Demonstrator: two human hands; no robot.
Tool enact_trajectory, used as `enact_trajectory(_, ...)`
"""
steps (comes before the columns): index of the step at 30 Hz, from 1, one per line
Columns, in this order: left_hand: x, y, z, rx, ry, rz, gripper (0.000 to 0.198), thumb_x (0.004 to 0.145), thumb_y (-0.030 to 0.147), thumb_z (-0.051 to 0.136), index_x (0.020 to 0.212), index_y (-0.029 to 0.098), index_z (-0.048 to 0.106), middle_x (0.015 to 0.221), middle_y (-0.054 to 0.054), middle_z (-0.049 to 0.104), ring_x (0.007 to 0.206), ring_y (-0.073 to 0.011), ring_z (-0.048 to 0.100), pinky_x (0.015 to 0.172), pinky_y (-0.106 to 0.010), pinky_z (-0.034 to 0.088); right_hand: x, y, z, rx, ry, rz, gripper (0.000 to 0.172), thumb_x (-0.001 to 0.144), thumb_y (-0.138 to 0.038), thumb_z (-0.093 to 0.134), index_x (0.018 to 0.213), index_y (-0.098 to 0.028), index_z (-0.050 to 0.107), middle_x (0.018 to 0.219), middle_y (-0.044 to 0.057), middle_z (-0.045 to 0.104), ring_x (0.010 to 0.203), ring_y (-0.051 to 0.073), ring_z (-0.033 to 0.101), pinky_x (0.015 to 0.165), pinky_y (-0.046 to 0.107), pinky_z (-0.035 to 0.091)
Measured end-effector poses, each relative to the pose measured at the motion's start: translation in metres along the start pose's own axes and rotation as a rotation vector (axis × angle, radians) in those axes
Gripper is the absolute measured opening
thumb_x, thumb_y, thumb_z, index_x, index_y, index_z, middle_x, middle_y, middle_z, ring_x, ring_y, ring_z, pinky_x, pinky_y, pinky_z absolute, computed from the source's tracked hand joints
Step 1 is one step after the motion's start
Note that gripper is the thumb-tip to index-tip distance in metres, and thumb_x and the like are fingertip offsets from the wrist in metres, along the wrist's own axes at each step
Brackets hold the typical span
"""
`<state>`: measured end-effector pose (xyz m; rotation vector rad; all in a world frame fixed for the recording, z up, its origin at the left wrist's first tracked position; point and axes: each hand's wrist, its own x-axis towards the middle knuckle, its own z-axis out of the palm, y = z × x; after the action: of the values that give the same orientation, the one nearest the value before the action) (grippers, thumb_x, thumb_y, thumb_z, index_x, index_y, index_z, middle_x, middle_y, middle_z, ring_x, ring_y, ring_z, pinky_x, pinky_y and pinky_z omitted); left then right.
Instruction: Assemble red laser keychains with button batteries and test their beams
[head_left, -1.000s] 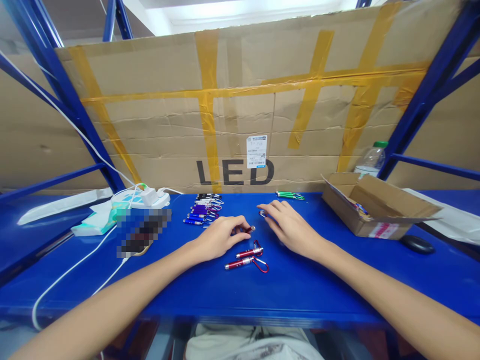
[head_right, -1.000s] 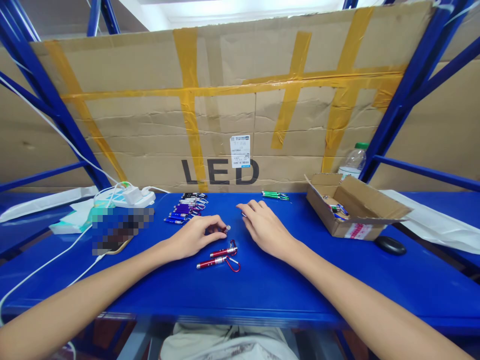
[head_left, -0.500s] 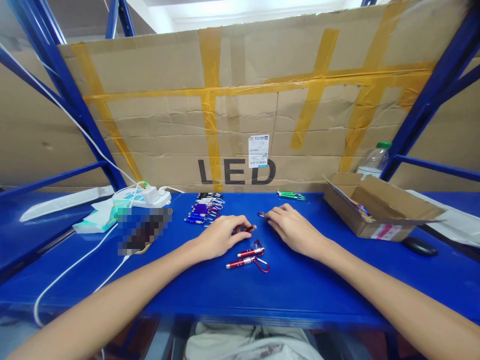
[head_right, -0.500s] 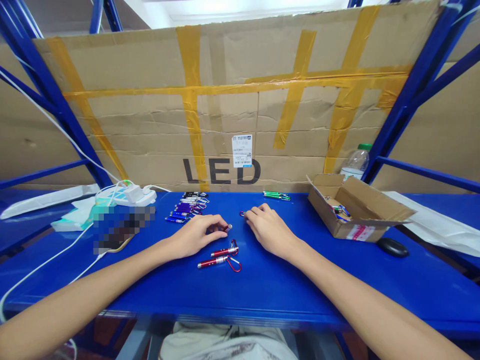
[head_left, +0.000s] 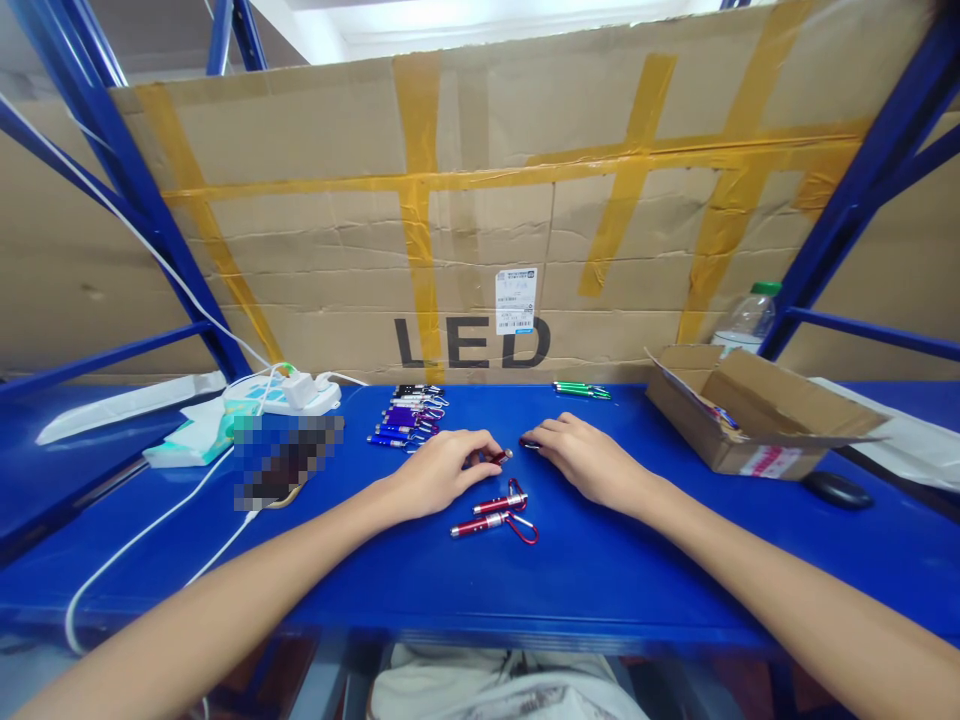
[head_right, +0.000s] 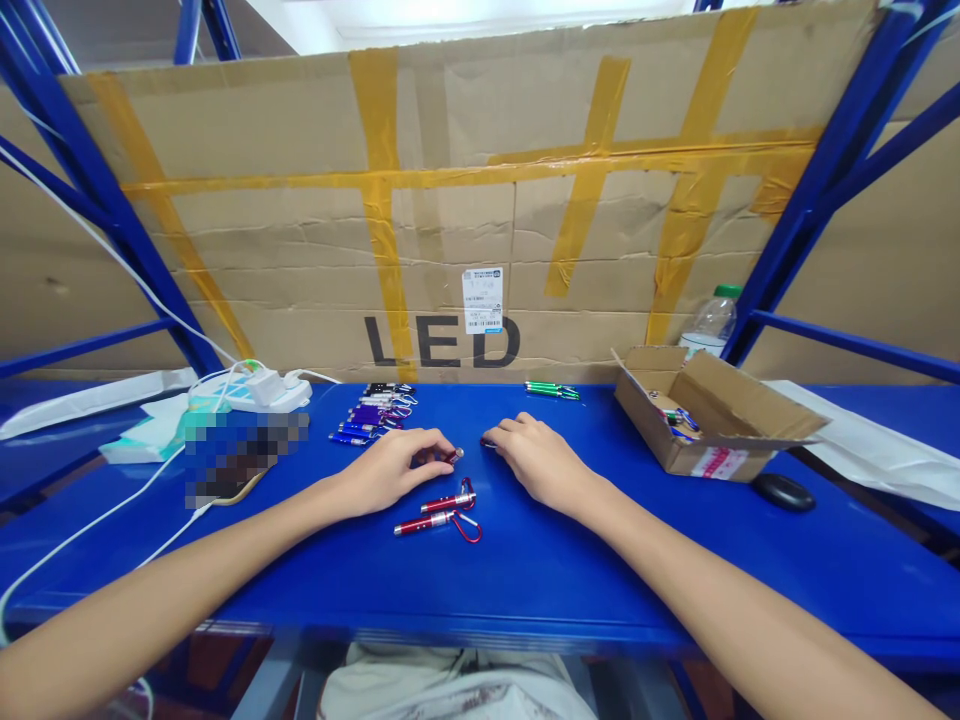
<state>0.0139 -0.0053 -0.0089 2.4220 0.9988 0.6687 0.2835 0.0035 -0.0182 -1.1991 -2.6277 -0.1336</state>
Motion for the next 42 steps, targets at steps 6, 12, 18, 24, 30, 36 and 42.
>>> enact_trajectory(6,0.000,0.000,0.000,0.001,-0.005,0.007,0.015,0.103,0.031,0.068,0.114,0.023,0.074,0.106,-0.002,0.079,0.093,-0.0190,0.071,0.083,-0.029,0.050,0.000,-0.001,-0.003,0.033,0.029,-0.018,0.024,0.109,-0.016,0.052,0.109,-0.021,0.075,0.100,0.010,0.076,0.093,0.026,0.065,0.082,0.036,0.049)
enact_trajectory(12,-0.001,0.001,-0.001,0.022,-0.008,0.035,0.017,0.104,0.032,0.067,0.116,0.022,0.074,0.109,-0.001,0.078,0.095,-0.0184,0.070,0.084,-0.028,0.049,0.000,-0.010,-0.008,0.293,0.236,-0.016,0.019,0.111,-0.029,0.054,0.110,-0.022,0.072,0.103,0.008,0.075,0.097,0.025,0.067,0.085,0.035,0.051)
enact_trajectory(18,-0.001,0.001,-0.001,0.042,0.045,0.086,0.019,0.104,0.032,0.066,0.118,0.022,0.073,0.110,-0.003,0.076,0.098,-0.0196,0.068,0.089,-0.030,0.049,0.002,-0.021,-0.012,0.578,0.308,-0.113,0.014,0.108,-0.027,0.059,0.107,-0.022,0.073,0.103,0.005,0.075,0.094,0.021,0.069,0.085,0.032,0.052)
enact_trajectory(24,-0.002,0.007,-0.001,-0.134,0.068,0.038,0.029,0.107,0.039,0.058,0.121,0.018,0.072,0.108,-0.005,0.073,0.090,-0.0178,0.063,0.083,-0.029,0.048,0.002,-0.021,-0.011,0.714,0.350,-0.035,0.008,0.105,-0.027,0.065,0.102,-0.021,0.069,0.093,0.003,0.074,0.082,0.019,0.068,0.077,0.031,0.053)
enact_trajectory(30,0.000,0.007,0.000,-0.402,0.006,-0.094,0.052,0.107,0.059,0.047,0.105,0.014,0.072,0.081,0.000,0.060,0.070,-0.0139,0.049,0.067,-0.027,0.039,0.000,-0.025,-0.010,0.562,0.414,-0.134,0.008,0.108,-0.022,0.060,0.101,-0.022,0.063,0.095,0.004,0.070,0.086,0.020,0.064,0.079,0.031,0.051)
enact_trajectory(36,0.002,0.010,0.001,-0.729,-0.120,-0.226,0.065,0.097,0.078,0.052,0.083,0.015,0.060,0.059,0.009,0.032,0.052,-0.0089,0.023,0.052,-0.025,0.022,-0.002,-0.027,-0.009,0.388,0.459,-0.293,0.010,0.111,-0.015,0.051,0.107,-0.022,0.057,0.100,0.006,0.065,0.090,0.021,0.057,0.081,0.033,0.049)
enact_trajectory(42,0.003,0.011,0.000,-0.739,-0.104,-0.226,0.065,0.095,0.078,0.055,0.082,0.015,0.061,0.058,0.010,0.030,0.051,-0.0082,0.022,0.050,-0.026,0.018,-0.003,-0.030,-0.009,0.406,0.519,-0.267,0.009,0.110,-0.015,0.053,0.108,-0.023,0.056,0.100,0.006,0.066,0.091,0.022,0.058,0.082,0.035,0.050)
